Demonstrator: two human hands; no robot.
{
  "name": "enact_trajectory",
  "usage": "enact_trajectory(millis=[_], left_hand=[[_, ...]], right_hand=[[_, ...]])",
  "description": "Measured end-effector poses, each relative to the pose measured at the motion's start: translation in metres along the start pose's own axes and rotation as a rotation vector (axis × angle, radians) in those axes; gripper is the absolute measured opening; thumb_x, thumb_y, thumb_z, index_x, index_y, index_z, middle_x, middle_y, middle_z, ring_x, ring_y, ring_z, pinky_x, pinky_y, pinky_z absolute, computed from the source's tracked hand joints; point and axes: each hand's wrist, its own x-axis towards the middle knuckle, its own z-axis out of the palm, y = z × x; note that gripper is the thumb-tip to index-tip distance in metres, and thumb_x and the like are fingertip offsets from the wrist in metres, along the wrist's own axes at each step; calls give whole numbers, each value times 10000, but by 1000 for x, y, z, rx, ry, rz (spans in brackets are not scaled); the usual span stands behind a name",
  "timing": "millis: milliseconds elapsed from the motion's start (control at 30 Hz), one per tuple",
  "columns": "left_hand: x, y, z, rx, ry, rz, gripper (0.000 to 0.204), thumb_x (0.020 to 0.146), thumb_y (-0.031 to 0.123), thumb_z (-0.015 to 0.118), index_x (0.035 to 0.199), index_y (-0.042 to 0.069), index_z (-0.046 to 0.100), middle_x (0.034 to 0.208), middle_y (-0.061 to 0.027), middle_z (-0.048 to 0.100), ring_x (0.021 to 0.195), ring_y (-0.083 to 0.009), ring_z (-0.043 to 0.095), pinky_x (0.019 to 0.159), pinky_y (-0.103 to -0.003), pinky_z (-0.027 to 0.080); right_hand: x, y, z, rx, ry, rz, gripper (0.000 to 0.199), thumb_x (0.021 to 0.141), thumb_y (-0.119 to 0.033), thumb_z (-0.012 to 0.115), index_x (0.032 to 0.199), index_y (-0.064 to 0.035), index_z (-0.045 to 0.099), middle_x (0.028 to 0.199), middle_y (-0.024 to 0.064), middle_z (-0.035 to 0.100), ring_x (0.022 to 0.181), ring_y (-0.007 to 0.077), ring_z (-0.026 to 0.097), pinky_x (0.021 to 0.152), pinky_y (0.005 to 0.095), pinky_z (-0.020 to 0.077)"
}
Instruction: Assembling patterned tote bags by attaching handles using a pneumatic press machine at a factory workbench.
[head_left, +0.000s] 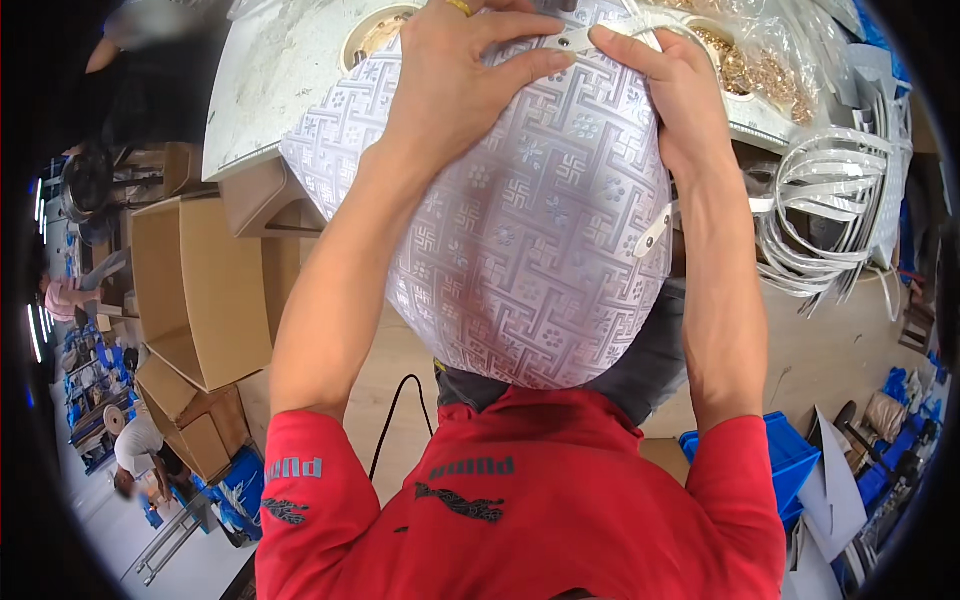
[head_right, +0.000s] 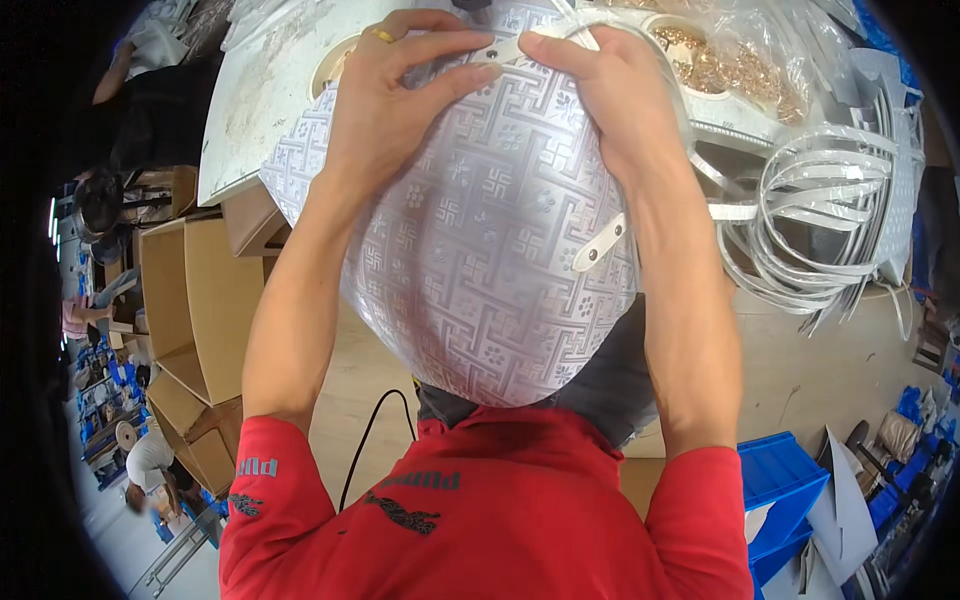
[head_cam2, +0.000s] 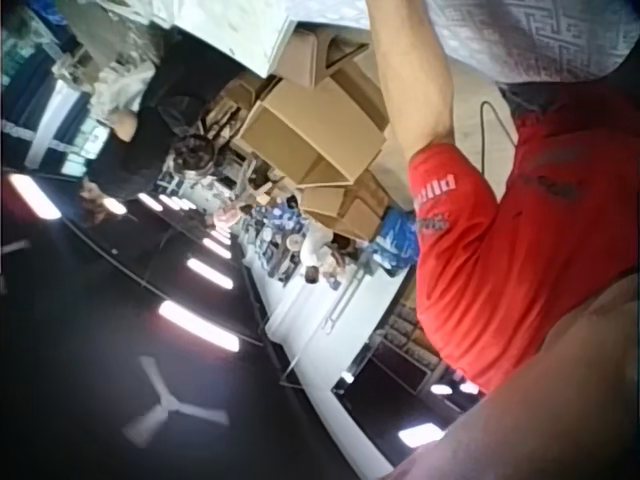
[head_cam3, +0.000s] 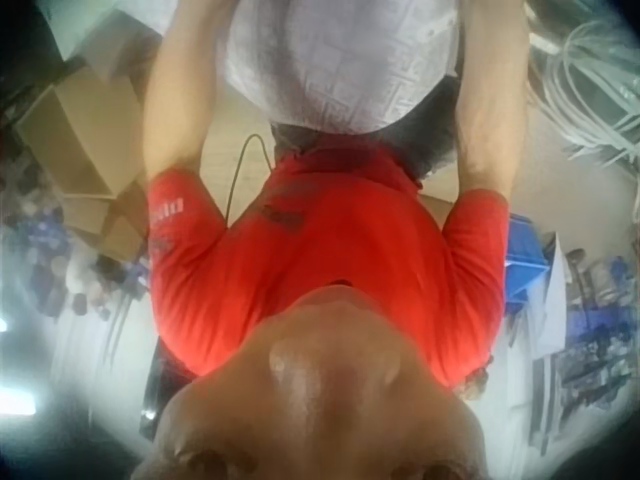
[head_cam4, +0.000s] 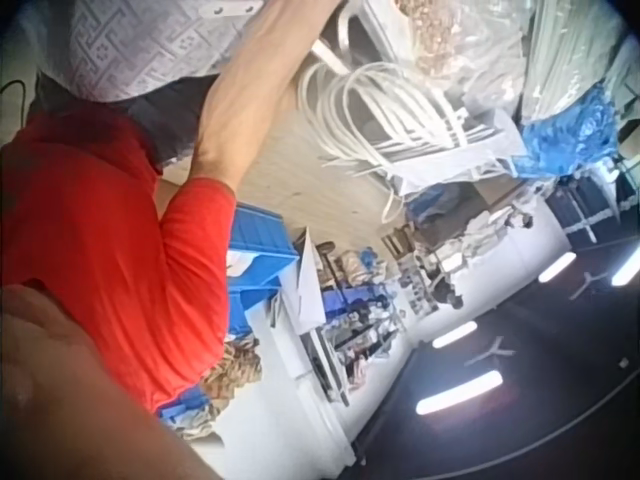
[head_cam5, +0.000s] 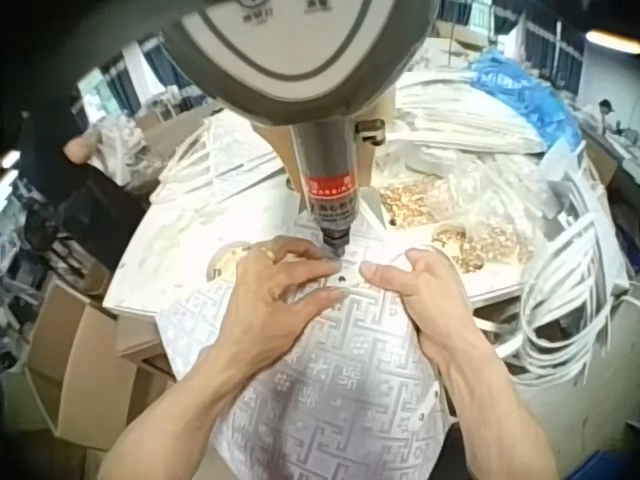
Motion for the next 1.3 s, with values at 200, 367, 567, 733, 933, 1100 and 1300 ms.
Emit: enact_trajectory(millis=[200, 367, 567, 733, 933, 1100, 1300], left_hand=[[-13, 4, 2, 31, -8, -48, 238, 861, 218, 818, 1054, 79, 810, 1202, -89, 679, 1107, -252, 646, 922, -348, 512], [-8, 1, -2, 27, -55, -114, 335, 828, 221, 846, 1137, 105, 787, 1289, -102, 639, 1192, -267, 606, 979, -359, 494], [-2, 9, -2, -28, 64, -14, 253, 796, 127, 837, 1021, 18, 795, 1037, -164, 714, 969, -292, 664, 816, -374, 527], [3, 11, -2, -4, 42, -60, 227, 816, 118, 820, 1020, 20, 796, 1067, -152, 714, 987, -286, 653, 833, -375, 519], [3, 10, -4, 68, 0, -47, 222, 839, 135, 802, 1026, 16, 795, 1057, -162, 724, 970, -290, 663, 813, -385, 524], [2, 6, -2, 70, -29, -5, 226, 848, 146, 794, 1028, 8, 791, 1031, -187, 728, 952, -308, 680, 808, -391, 531], [4, 4, -1, 19, -21, -43, 220, 863, 146, 775, 1019, -9, 784, 1009, -204, 728, 939, -334, 692, 816, -403, 540]], right_hand=[[-2, 6, -2, -24, -9, -5, 228, 908, -167, 775, 993, 8, 657, 894, 78, 727, 715, 126, 697, 641, 262, 544], [1, 5, -3, -88, -6, -14, 250, 895, -175, 774, 999, 27, 670, 876, 77, 721, 707, 127, 688, 640, 265, 531], [-4, -6, 9, 166, 6, 41, 154, 898, -112, 738, 965, 27, 725, 857, 90, 731, 716, 146, 672, 644, 280, 513], [7, -6, 5, 105, -8, -14, 149, 902, -80, 725, 1004, 26, 706, 913, 99, 743, 745, 150, 693, 674, 279, 537], [6, -1, 2, -27, 48, -16, 157, 895, -80, 731, 1003, 31, 707, 906, 98, 739, 746, 151, 690, 681, 283, 535], [3, -8, 6, 15, 67, 42, 149, 888, -79, 730, 980, 37, 709, 896, 95, 735, 746, 154, 685, 679, 288, 531], [8, -5, 5, -122, 81, -13, 172, 884, -95, 739, 980, 44, 706, 883, 93, 728, 743, 153, 674, 671, 293, 520]])
